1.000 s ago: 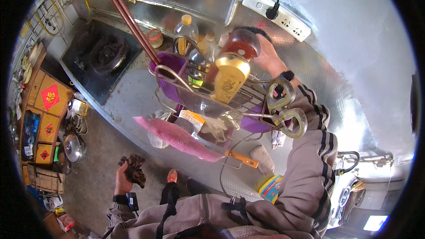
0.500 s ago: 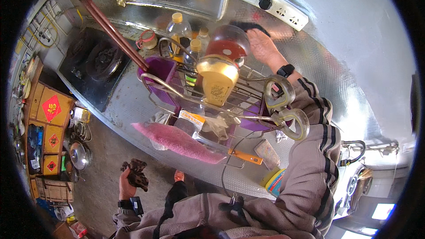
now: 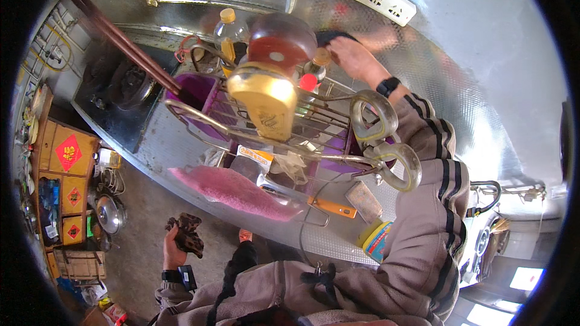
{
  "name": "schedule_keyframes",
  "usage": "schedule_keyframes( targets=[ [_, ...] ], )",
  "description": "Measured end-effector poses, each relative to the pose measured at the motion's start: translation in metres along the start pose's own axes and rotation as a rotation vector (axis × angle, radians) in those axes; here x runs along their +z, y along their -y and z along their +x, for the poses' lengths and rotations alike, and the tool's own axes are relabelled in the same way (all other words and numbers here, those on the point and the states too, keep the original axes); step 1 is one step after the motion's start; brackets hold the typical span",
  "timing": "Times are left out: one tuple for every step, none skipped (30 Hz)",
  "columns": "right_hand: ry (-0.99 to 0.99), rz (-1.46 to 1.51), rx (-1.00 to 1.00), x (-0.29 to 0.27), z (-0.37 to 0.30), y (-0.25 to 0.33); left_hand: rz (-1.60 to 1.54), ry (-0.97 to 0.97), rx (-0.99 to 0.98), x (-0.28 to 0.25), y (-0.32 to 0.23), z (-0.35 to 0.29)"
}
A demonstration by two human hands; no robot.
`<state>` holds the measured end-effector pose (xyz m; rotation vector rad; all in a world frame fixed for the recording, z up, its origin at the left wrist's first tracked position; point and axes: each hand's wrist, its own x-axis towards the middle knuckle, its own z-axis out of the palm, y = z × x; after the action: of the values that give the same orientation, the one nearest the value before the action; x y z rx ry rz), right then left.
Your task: The person wipes a stainless steel kitchen counter and backsplash using a white cloth and a dark scrubber, moving around bottles and a utensil rack. They rinse the scrubber in a bowl of water and continue wiping the surface.
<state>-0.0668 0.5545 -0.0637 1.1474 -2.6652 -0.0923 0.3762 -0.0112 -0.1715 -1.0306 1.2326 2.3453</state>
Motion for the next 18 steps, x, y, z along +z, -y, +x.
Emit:
schedule_keyframes(
  targets=[
    [0.019,-0.092,-0.110,0.007,-0.020,-0.002,-0.009,0.004,-0.008,0.000,0.000,0.000],
    [0.039,-0.079,-0.107,0.015,-0.033,-0.004,-0.018,0.009,-0.016,-0.001,0.000,0.001],
    [-0.009,-0.045,-0.143,0.022,-0.043,-0.006,-0.011,0.002,-0.005,-0.002,0.001,0.000],
    [0.010,-0.169,-0.169,0.027,-0.054,-0.008,-0.001,-0.008,0.002,-0.003,0.001,0.000],
    [0.030,-0.289,-0.194,0.030,-0.064,-0.007,0.012,-0.021,0.007,-0.004,0.002,0.000],
    [0.049,-0.409,-0.218,0.032,-0.069,-0.005,0.016,-0.024,-0.001,-0.005,0.002,-0.001],
    [-0.001,-0.280,-0.182,0.033,-0.071,-0.003,0.020,-0.025,-0.008,-0.006,0.003,-0.001],
    [-0.054,-0.153,-0.147,0.033,-0.068,0.000,-0.016,0.012,0.007,-0.007,0.003,0.000],
    [-0.055,-0.025,-0.071,0.033,-0.064,0.004,0.010,-0.021,-0.025,-0.008,0.003,0.000],
    [-0.138,-0.312,-0.098,0.032,-0.058,0.006,-0.002,-0.021,-0.040,-0.008,0.003,0.001],
    [-0.061,-0.371,-0.119,0.032,-0.046,0.005,-0.028,-0.004,-0.054,-0.009,0.002,0.001],
    [-0.027,0.206,0.159,0.038,-0.029,0.007,0.009,-0.004,-0.054,-0.009,0.001,0.001],
    [-0.090,0.517,0.244,0.044,-0.019,0.008,0.029,0.014,-0.051,-0.009,0.000,0.002],
    [-0.079,0.679,0.320,0.050,-0.010,0.009,0.040,0.019,-0.051,-0.009,0.000,0.001],
    [-0.083,0.569,0.240,0.057,-0.006,0.009,0.049,0.016,-0.048,-0.008,-0.001,0.001],
    [-0.087,0.454,0.163,0.064,-0.005,0.007,0.049,0.002,-0.047,-0.007,-0.002,0.000],
    [-0.087,0.336,0.089,0.069,-0.006,0.005,0.050,-0.009,-0.049,-0.006,-0.002,0.000],
    [-0.087,0.218,0.017,0.074,-0.010,0.003,0.049,-0.016,-0.043,-0.004,-0.002,-0.001]
  ],
)
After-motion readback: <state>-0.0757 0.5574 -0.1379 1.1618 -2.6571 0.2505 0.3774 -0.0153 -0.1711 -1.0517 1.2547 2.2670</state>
